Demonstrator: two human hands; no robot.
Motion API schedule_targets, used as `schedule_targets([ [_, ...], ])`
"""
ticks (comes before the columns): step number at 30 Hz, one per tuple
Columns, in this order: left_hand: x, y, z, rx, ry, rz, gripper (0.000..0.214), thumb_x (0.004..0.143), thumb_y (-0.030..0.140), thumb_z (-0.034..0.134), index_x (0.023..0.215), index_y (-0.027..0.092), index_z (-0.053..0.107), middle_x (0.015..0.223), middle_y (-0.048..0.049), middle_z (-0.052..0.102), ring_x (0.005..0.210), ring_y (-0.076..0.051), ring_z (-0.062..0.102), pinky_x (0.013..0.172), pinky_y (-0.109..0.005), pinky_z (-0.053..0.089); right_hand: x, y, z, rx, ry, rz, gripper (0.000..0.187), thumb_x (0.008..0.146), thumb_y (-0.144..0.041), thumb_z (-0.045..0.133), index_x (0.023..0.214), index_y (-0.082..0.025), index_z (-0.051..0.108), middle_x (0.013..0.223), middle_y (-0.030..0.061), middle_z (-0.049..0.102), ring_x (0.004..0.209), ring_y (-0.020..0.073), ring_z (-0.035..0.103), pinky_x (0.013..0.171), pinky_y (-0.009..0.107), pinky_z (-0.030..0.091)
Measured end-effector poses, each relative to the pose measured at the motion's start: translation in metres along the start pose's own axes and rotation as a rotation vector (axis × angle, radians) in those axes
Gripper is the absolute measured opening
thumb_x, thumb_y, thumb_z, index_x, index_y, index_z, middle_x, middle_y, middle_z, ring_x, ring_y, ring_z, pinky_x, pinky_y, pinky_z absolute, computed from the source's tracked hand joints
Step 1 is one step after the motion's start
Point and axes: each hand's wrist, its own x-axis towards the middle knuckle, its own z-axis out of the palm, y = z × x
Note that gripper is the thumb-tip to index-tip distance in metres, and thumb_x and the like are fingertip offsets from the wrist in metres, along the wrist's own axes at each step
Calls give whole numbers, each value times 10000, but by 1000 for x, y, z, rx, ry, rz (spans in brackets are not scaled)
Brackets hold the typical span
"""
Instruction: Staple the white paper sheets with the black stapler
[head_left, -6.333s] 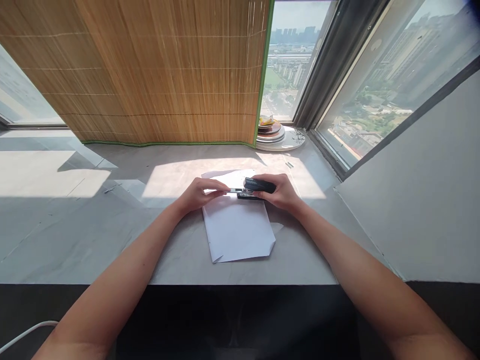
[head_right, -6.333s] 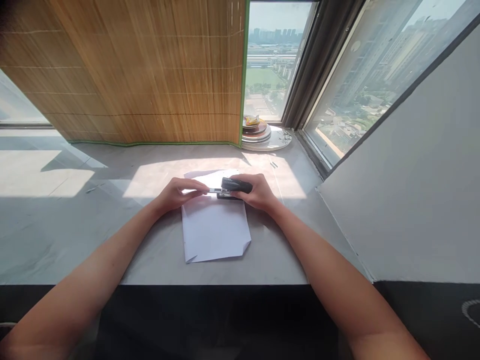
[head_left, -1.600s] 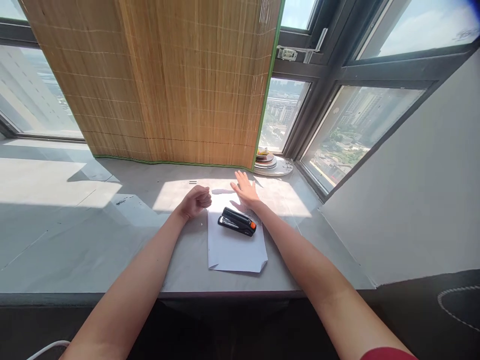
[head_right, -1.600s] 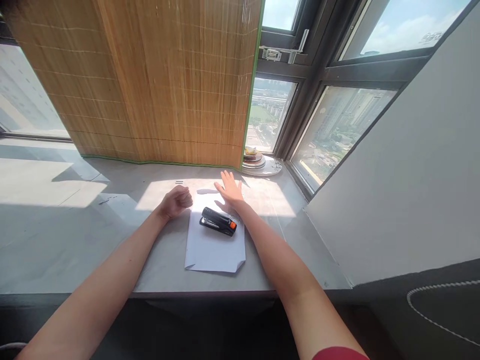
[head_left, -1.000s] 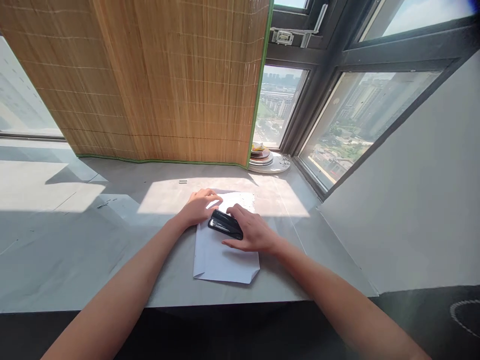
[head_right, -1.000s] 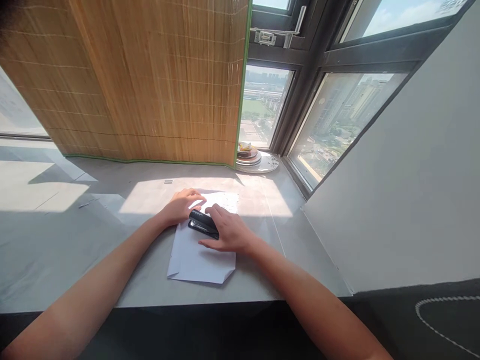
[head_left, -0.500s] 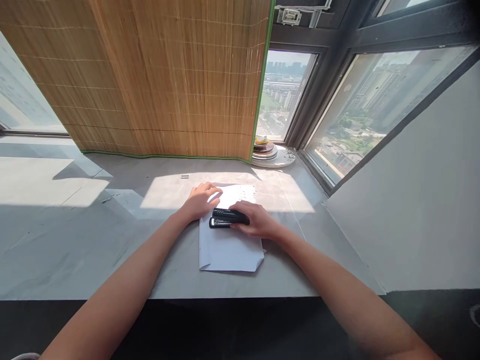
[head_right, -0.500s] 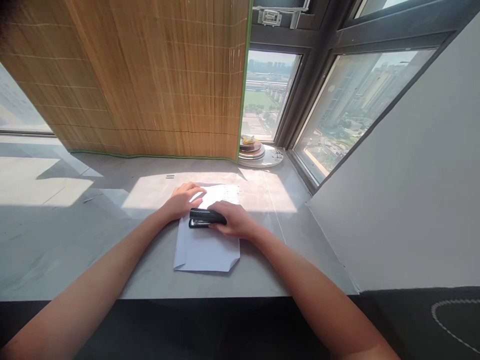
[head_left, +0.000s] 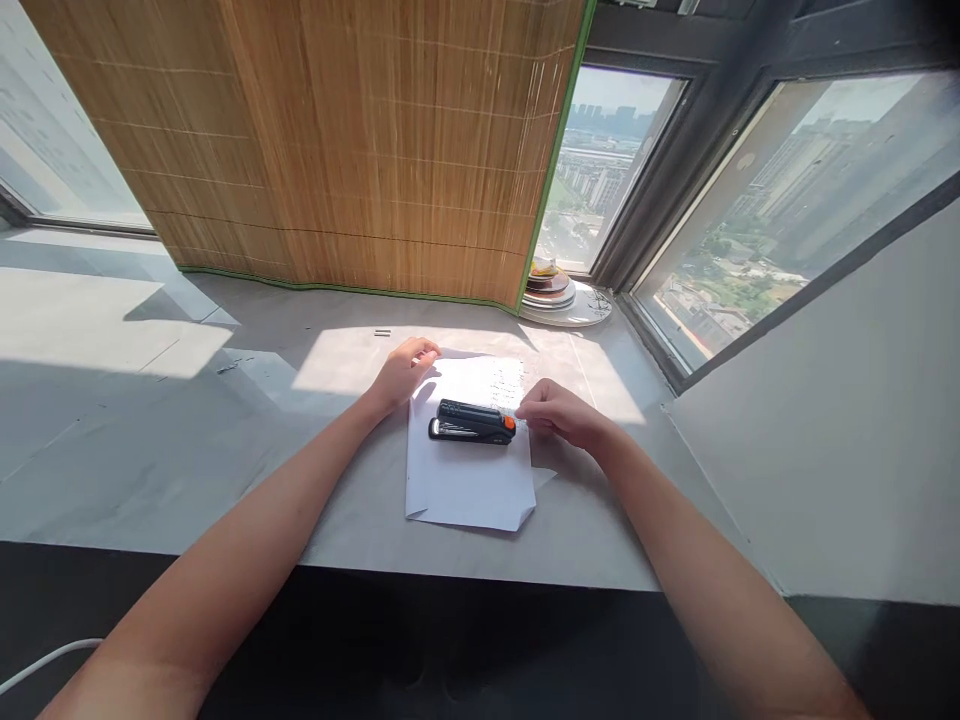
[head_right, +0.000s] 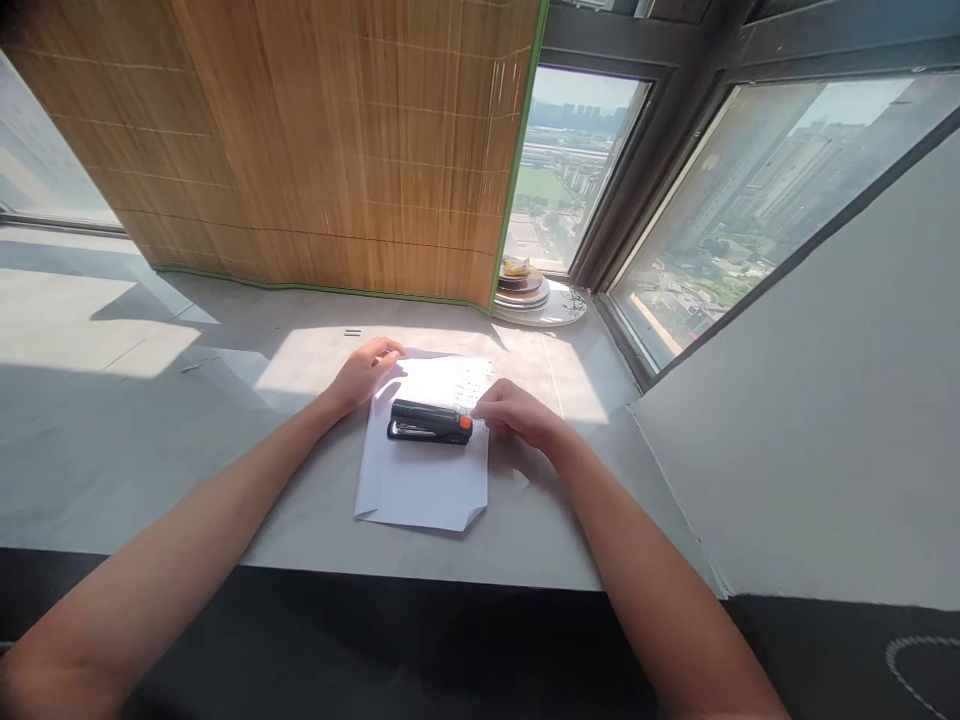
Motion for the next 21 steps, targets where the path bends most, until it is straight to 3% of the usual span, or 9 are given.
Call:
schedule_targets([
  [4, -1, 2, -1, 4, -9, -12, 274, 962, 391, 484, 908, 223, 693, 1096, -75, 715, 1007, -236, 641, 875, -375, 518, -4, -7, 4, 150, -56, 218, 580, 842, -363, 745, 532, -244, 270, 525, -98, 193, 505, 69, 149, 479, 268, 118],
  [9, -2, 4, -1, 27, -14, -17, 314, 968, 414, 475, 870, 221, 703, 1084, -78, 707, 1000, -237, 642, 862, -370, 515, -5, -7, 4, 170, -55, 217, 509, 770, -258, 721, 507, -236, 286, 517, -103, 191, 494, 54, 146, 465, 247, 113],
  [15, -2, 7, -1, 26, -7, -15, 321, 961, 406, 486, 843, 218, 718, 1058, -76, 700, 945, -227, 647, 844, -363, 528, -2, -6, 10, 194, -65, 236, 543, 775, -269, 739, 522, -239, 260, 521, -108, 185, 495, 49, 133, 457, 236, 130],
  [18, -2, 8, -1, -3, 10, -14, 325, 964, 397, 491, 825, 213, 721, 1043, -74, 706, 900, -213, 658, 794, -339, 527, -1, -6, 12, 201, -56, 273, 560, 762, -276, 756, 530, -244, 247, 517, -110, 182, 494, 50, 131, 453, 235, 122],
  [21, -1, 6, -2, -114, 19, -95, 302, 957, 398, 508, 850, 203, 713, 983, -62, 718, 803, -188, 675, 698, -303, 509, 0, -6, 13, 207, -41, 297, 561, 744, -279, 767, 540, -248, 245, 519, -113, 177, 502, 52, 121, 447, 233, 120],
])
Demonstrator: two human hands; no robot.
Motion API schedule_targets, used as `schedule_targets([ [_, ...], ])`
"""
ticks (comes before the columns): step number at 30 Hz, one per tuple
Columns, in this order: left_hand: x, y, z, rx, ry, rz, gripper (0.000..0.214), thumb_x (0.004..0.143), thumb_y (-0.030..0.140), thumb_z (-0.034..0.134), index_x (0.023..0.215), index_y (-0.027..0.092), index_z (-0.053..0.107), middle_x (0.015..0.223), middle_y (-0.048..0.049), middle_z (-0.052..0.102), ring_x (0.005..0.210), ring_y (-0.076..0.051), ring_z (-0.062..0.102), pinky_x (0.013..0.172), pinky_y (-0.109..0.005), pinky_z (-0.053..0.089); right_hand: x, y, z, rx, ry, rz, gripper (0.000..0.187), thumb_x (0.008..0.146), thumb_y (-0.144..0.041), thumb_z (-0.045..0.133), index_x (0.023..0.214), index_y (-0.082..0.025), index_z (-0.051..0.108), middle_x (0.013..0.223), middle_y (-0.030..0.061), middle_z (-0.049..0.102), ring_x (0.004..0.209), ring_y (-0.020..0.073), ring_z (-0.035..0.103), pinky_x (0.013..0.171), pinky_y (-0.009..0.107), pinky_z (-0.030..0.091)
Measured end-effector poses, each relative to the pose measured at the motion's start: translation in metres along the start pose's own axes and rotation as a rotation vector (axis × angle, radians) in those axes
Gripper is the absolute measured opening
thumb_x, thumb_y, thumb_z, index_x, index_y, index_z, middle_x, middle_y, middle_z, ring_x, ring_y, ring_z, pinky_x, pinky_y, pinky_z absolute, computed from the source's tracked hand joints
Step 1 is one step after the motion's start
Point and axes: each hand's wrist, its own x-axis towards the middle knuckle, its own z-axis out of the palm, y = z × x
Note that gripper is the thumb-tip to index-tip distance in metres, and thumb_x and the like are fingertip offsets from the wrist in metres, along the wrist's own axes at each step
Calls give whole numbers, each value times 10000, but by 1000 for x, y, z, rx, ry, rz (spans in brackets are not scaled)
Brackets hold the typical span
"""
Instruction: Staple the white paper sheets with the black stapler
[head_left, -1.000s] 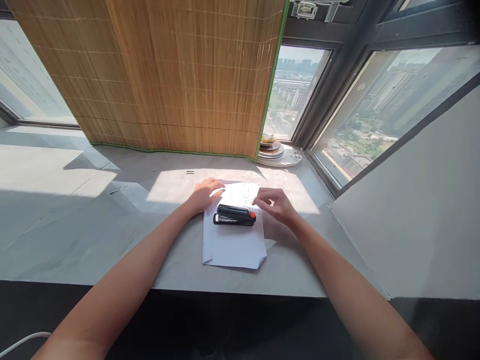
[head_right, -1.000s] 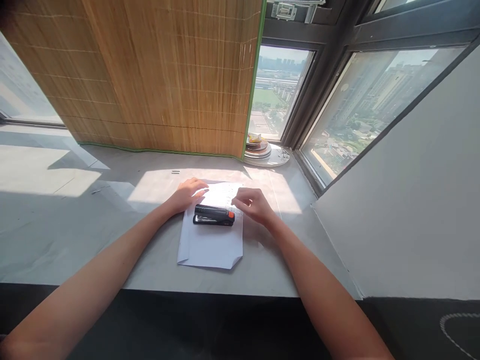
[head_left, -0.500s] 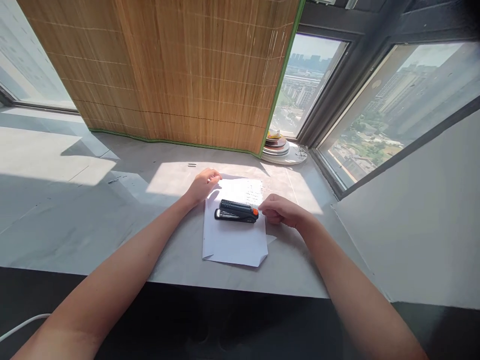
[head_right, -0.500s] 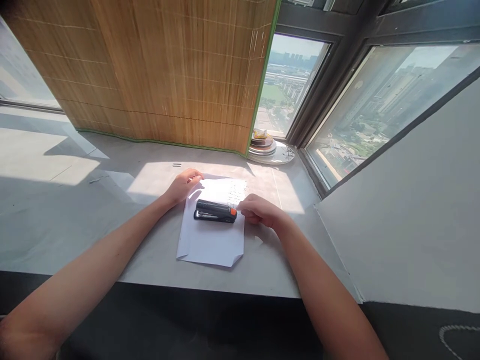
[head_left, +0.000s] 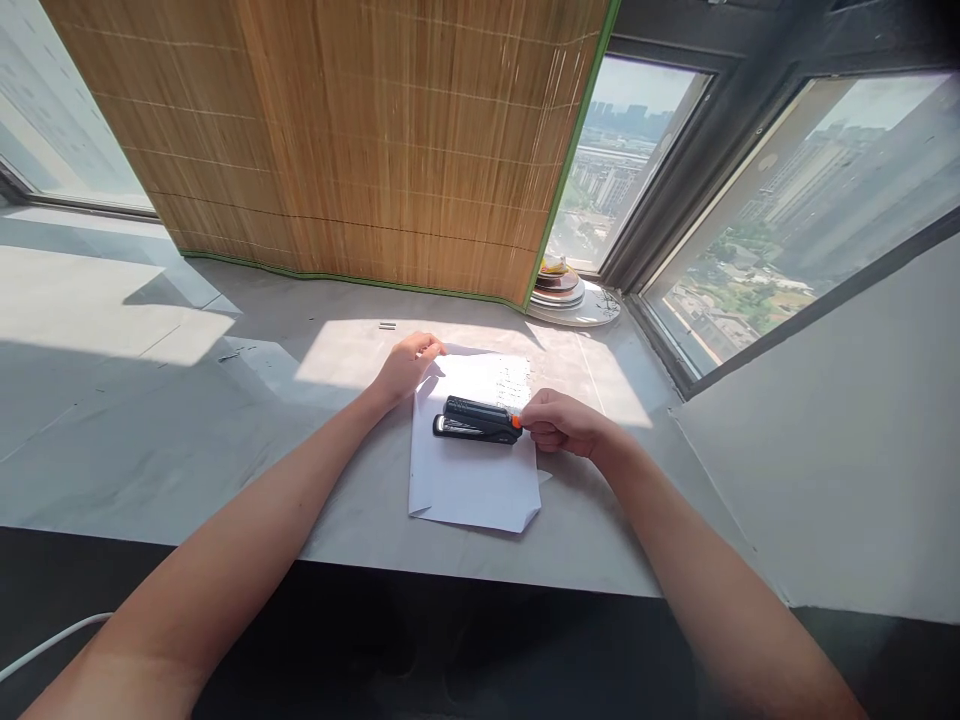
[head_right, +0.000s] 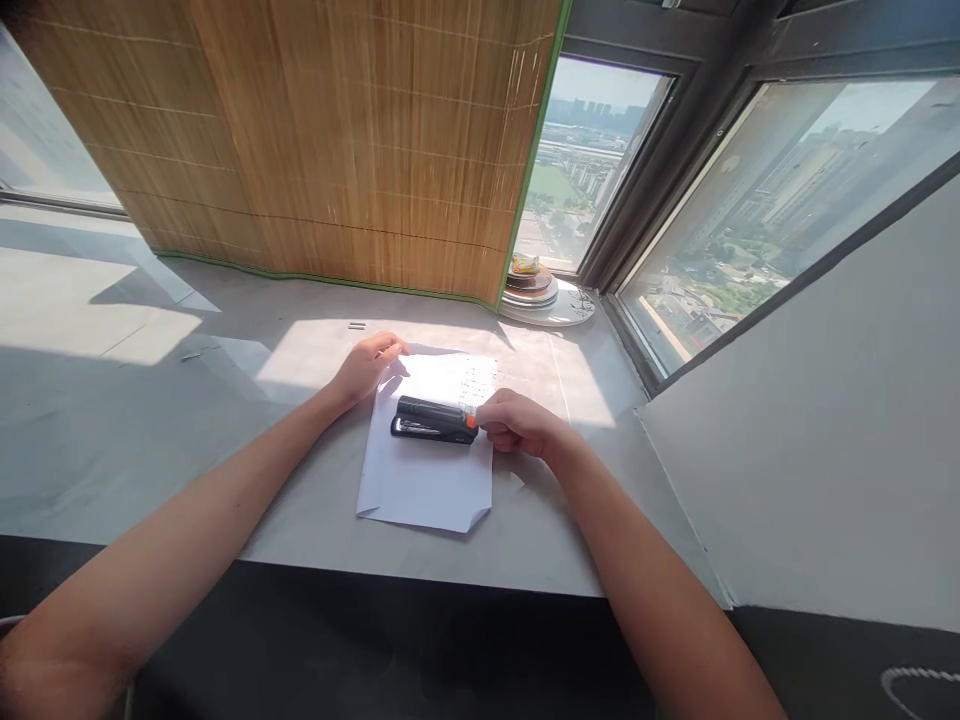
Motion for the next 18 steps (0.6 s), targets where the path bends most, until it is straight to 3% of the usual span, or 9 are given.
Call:
schedule_targets([
  [6, 4, -1, -2, -314, 112, -225, 226, 881, 394, 597, 854, 192, 694, 816, -40, 641, 628, -157, 607, 557, -278, 455, 0, -2, 0, 5, -1, 12, 562, 732, -286, 765, 542, -251, 237, 521, -112, 175, 506, 52, 117, 436, 227, 128],
  [10, 5, -5, -4, -348, 178, -247, 231, 868, 405, 624, 823, 190, 696, 869, -62, 637, 698, -167, 601, 639, -303, 520, 0, 0, -2, 2, -19, 11, 584, 756, -295, 773, 549, -250, 229, 528, -112, 170, 502, 50, 116, 439, 221, 131],
  [18, 10, -13, -7, -450, 168, -231, 220, 870, 423, 613, 817, 212, 652, 1010, -92, 694, 860, -186, 635, 731, -303, 556, -1, 1, -2, -10, -22, 6, 615, 772, -322, 799, 551, -251, 230, 531, -113, 172, 509, 52, 115, 448, 228, 127],
])
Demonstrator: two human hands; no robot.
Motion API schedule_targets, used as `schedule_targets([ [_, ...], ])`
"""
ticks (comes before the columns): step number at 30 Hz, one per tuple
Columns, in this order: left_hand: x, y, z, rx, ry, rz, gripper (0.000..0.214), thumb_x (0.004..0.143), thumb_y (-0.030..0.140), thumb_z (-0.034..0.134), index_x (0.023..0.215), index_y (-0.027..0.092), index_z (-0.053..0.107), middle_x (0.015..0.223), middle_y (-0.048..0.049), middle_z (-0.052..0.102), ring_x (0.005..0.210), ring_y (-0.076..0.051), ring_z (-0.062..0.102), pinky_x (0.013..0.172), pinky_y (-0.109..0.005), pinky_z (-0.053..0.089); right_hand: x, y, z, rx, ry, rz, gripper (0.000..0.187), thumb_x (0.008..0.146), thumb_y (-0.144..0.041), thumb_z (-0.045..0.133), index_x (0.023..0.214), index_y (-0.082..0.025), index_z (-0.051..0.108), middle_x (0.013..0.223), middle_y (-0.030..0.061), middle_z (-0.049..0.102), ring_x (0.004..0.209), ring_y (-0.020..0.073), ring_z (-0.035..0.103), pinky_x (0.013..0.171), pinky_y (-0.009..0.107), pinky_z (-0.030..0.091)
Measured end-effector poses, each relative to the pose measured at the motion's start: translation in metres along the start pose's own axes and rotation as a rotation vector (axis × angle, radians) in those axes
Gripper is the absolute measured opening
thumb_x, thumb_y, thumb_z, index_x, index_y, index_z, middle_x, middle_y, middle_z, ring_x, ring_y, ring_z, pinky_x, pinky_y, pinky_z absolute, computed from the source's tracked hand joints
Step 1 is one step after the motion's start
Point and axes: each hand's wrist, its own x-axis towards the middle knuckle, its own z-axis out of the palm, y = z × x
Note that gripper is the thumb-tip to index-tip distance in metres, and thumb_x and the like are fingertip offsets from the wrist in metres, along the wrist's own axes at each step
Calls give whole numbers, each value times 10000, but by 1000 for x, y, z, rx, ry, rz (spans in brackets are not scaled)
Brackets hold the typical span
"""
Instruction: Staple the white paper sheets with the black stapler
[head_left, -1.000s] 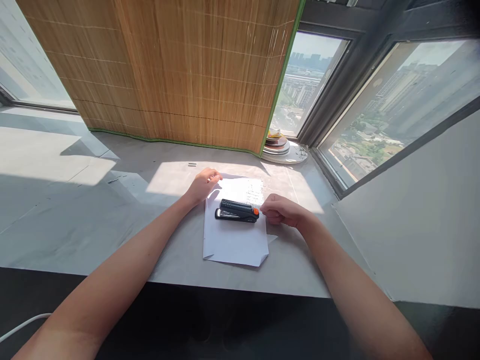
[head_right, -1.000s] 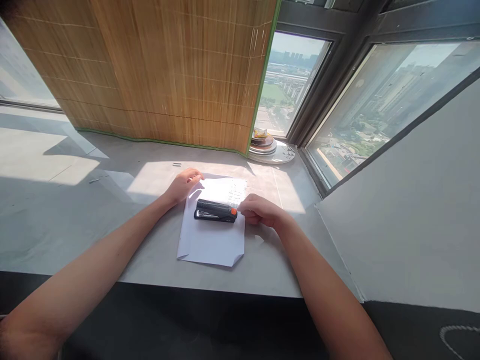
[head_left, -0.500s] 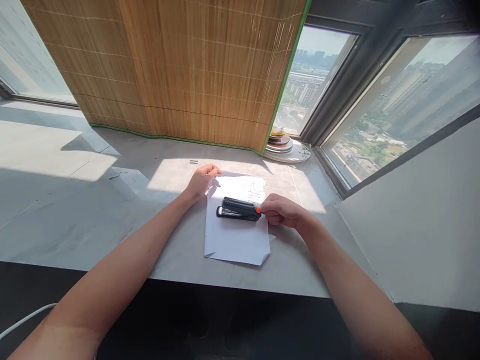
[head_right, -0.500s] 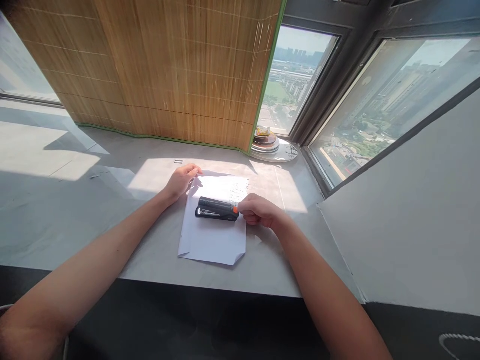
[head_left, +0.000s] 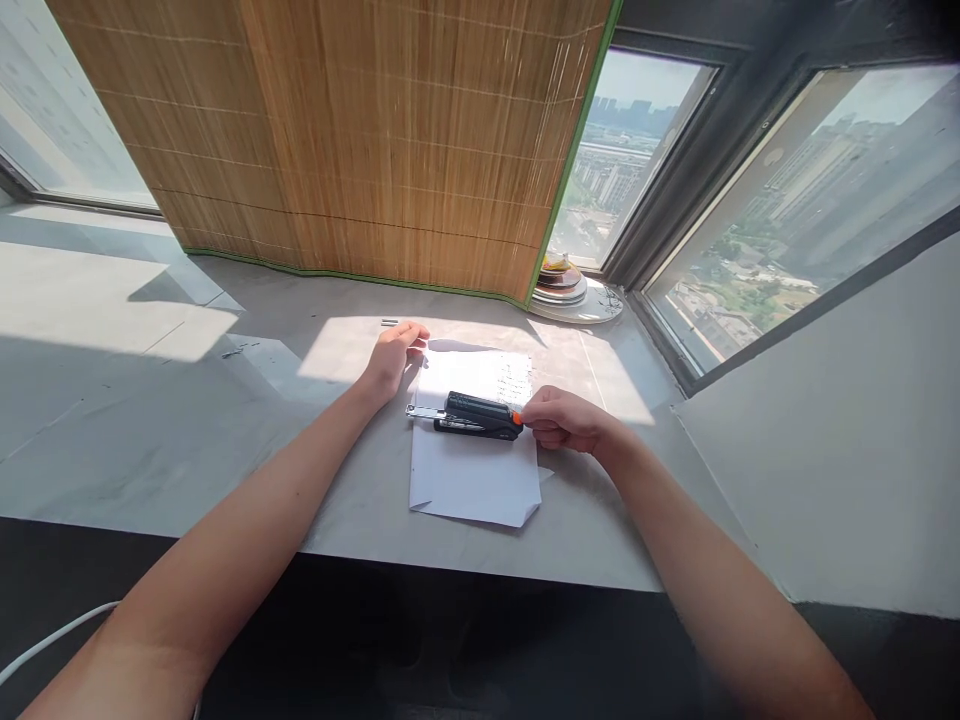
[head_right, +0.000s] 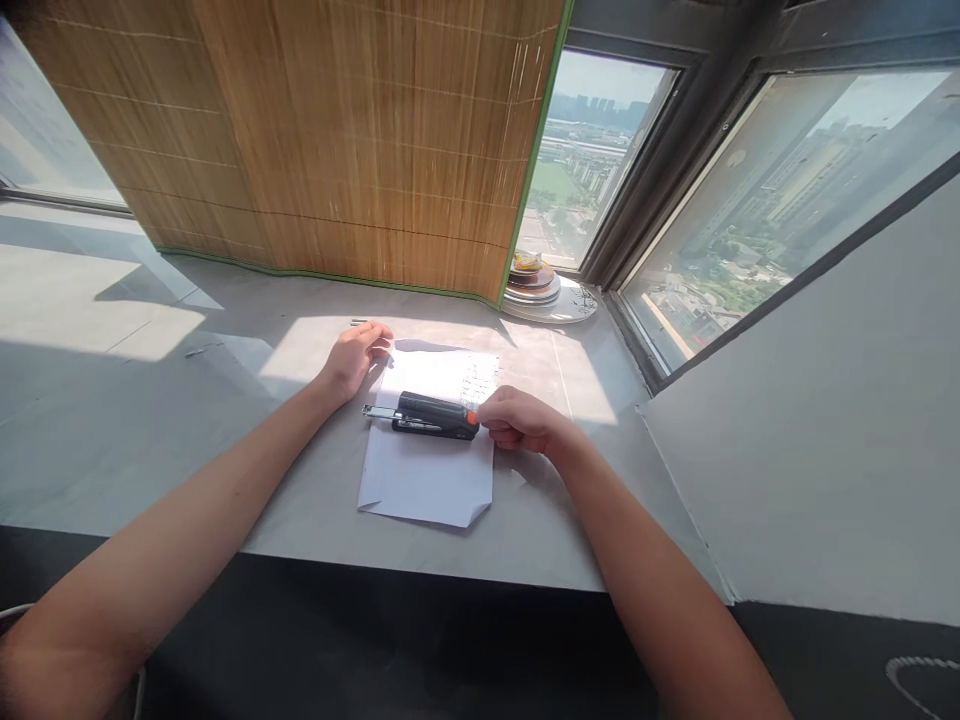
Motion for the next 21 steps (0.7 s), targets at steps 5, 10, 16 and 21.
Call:
schedule_targets([
  [5, -2, 2, 0, -44, 7, -7, 185, 858, 381, 607, 793, 210, 636, 991, -82, 688, 851, -172, 632, 719, -293, 555, -3, 0, -2, -19, -4, -83, 612, 787, -325, 782, 540, -252, 227, 543, -105, 154, 519, 63, 101, 470, 251, 112],
  [10, -4, 5, 2, -72, 12, 52, 199, 894, 399, 583, 828, 216, 623, 1049, -89, 701, 916, -190, 666, 763, -320, 586, -3, -3, 12, -185, 401, -569, 524, 919, -462, 753, 590, -222, 422, 611, -39, 345, 583, 121, 308, 548, 278, 285],
  [16, -10, 16, 3, -194, -145, 124, 432, 1016, 594, 442, 1089, 217, 643, 1331, -143, 705, 1281, -270, 666, 1070, -458, 579, 14, 1, 39, -815, 244, -807, 423, 849, -485, 885, 1148, -233, 724, 1047, 63, 647, 965, 238, 556, 848, 352, 458],
  [21, -18, 27, 3, -151, -332, 7, 748, 1014, 776, 360, 1321, 157, 645, 1442, -238, 660, 1393, -386, 624, 1088, -564, 573, 19, 6, 42, -782, 308, -843, 148, 977, -363, 739, 982, -215, 726, 911, 35, 618, 822, 201, 568, 743, 332, 449],
])
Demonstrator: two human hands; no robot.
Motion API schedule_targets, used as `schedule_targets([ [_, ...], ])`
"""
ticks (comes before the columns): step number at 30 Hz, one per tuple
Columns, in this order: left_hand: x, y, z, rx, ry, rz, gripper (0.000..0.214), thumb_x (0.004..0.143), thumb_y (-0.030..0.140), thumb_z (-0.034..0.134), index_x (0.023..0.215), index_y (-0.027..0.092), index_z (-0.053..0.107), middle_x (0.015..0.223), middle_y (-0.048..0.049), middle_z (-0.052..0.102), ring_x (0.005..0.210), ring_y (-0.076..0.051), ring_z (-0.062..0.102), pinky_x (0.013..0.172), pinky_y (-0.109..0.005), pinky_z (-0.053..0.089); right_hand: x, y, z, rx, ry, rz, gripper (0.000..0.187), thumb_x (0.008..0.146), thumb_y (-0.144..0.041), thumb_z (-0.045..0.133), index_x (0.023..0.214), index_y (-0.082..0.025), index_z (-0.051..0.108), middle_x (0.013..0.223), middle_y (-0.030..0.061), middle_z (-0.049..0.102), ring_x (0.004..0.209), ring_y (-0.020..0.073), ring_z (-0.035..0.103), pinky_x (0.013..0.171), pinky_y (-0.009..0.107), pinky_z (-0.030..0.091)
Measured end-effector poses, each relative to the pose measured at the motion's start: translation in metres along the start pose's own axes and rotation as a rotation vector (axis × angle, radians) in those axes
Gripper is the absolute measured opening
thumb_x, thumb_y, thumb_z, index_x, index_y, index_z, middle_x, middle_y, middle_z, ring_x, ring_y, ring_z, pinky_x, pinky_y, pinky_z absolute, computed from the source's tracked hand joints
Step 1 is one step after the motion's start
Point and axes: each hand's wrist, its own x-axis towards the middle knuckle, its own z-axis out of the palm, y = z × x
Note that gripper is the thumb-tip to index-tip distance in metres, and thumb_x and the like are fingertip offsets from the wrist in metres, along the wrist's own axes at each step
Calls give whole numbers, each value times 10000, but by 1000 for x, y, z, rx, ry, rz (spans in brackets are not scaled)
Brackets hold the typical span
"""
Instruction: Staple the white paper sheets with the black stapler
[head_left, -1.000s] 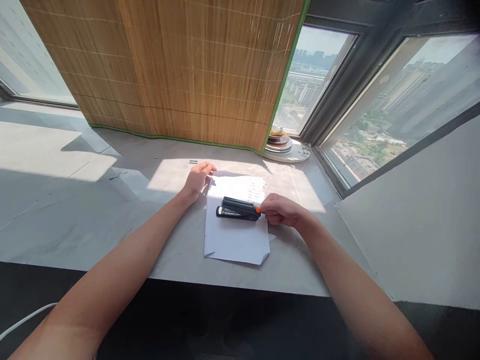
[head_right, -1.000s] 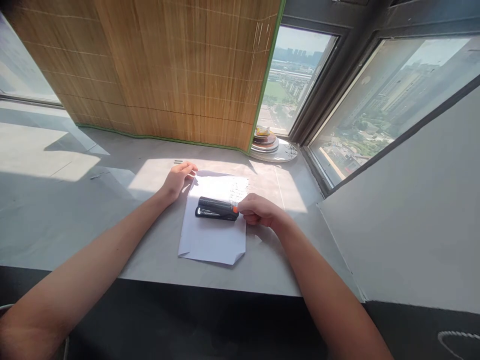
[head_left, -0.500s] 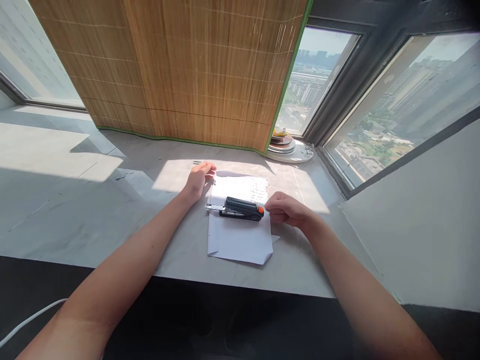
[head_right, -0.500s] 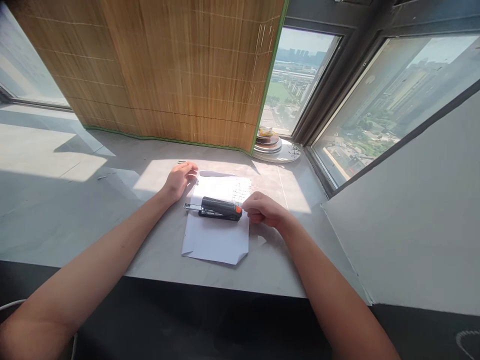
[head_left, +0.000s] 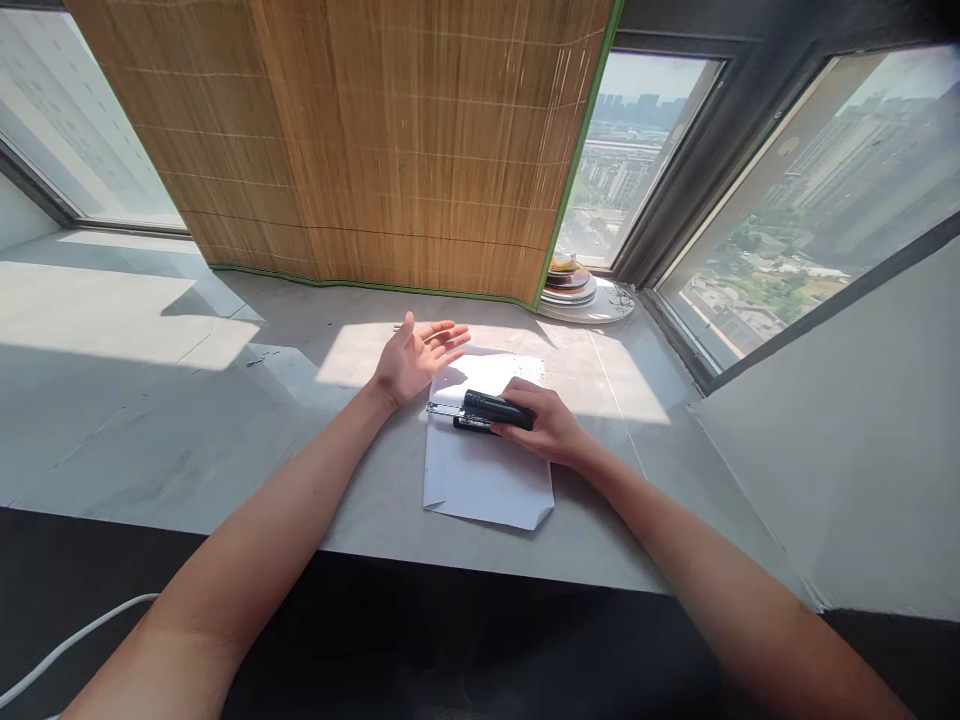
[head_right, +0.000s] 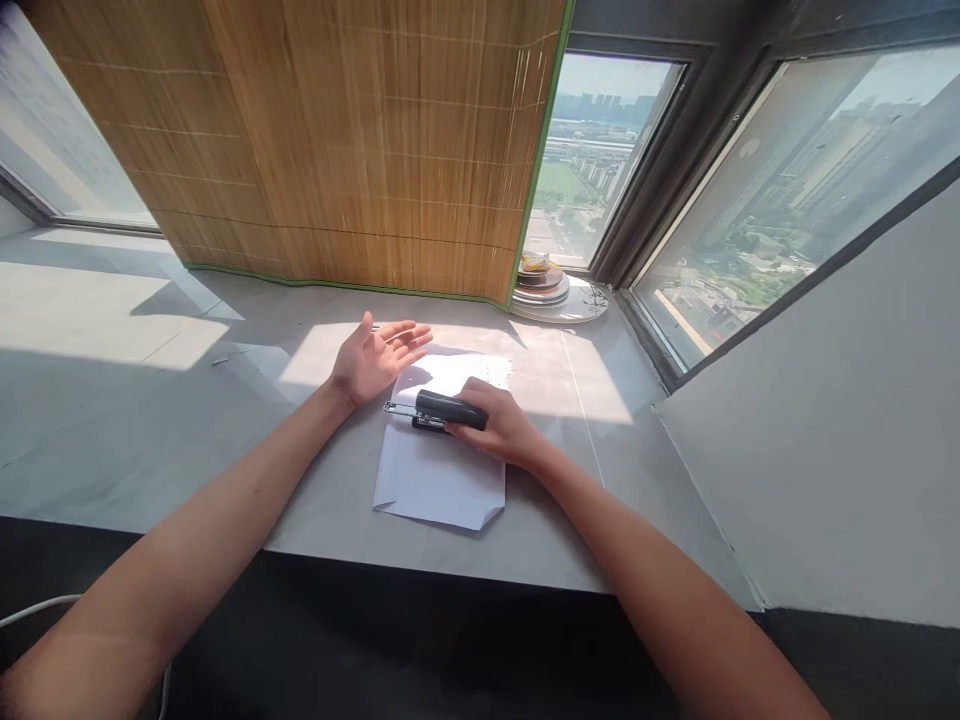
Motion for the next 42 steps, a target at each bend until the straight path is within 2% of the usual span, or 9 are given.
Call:
schedule_targets([
  [5, -5, 4, 4, -56, -206, -200, 831, 1021, 803, 263, 1328, 150, 676, 1394, -247, 700, 1345, -397, 669, 1052, -524, 606, -4, -7, -12, -148, 468, 19, 131, 980, -350, 730, 1050, -245, 765, 956, 61, 612, 872, 238, 585, 739, 374, 496],
  [7, -5, 3, 5, -83, -282, -317, 879, 1022, 812, 205, 1287, 141, 709, 1341, -240, 733, 1304, -387, 701, 1020, -485, 625, -5, -6, -13, -296, 547, -46, 192, 986, -304, 708, 1162, -280, 781, 977, 75, 617, 920, 267, 586, 790, 418, 519],
  [14, -3, -1, 9, -90, -246, -529, 887, 1018, 822, 255, 1117, 111, 776, 1032, -243, 811, 1012, -384, 807, 822, -485, 681, -12, 10, -6, -680, 377, -259, 439, 973, -104, 654, 1290, -393, 748, 1042, 53, 686, 950, 263, 564, 905, 461, 442],
  [25, -2, -11, 5, -251, -283, -585, 767, 1095, 692, 297, 1066, 107, 792, 1085, -206, 816, 1001, -277, 813, 887, -371, 684, -18, 8, -9, -831, 263, -323, 506, 1026, -72, 620, 1375, -433, 685, 1112, 20, 720, 1005, 241, 554, 931, 417, 394],
  [31, -3, -6, 3, -323, -382, -606, 639, 1156, 476, 299, 1131, 49, 773, 1128, -225, 812, 999, -230, 820, 972, -310, 651, -16, 8, -5, -881, 359, -316, 525, 977, -62, 683, 1357, -422, 716, 1078, 17, 705, 970, 231, 546, 913, 401, 410],
  [34, -2, -7, 0, -322, -356, -584, 550, 1141, 433, 384, 1146, 48, 777, 1153, -220, 810, 1060, -252, 814, 1020, -324, 639, -12, 5, -7, -793, 481, -241, 492, 948, -78, 687, 1296, -416, 769, 1027, 33, 687, 949, 241, 556, 889, 422, 445],
  [37, -3, -8, -1, -325, -271, -527, 475, 1099, 427, 503, 1140, 52, 791, 1185, -222, 801, 1141, -291, 793, 1076, -358, 626, -9, -4, -12, -463, 586, -161, 351, 935, -172, 747, 1217, -368, 816, 983, 53, 649, 920, 249, 578, 811, 417, 493],
  [39, -4, -7, -1, -322, -225, -474, 383, 1054, 365, 598, 1155, 55, 798, 1243, -219, 786, 1207, -307, 767, 1117, -369, 608, -8, -9, -15, -176, 510, -141, 273, 913, -267, 812, 1176, -334, 831, 953, 48, 632, 863, 233, 597, 726, 384, 509],
  [42, -7, -6, 1, -259, -202, -389, 279, 930, 179, 750, 1179, 68, 808, 1320, -197, 764, 1282, -294, 730, 1192, -340, 550, -8, -11, -11, 140, 251, -126, 261, 877, -377, 871, 1119, -285, 842, 913, 36, 648, 784, 202, 618, 653, 342, 500],
])
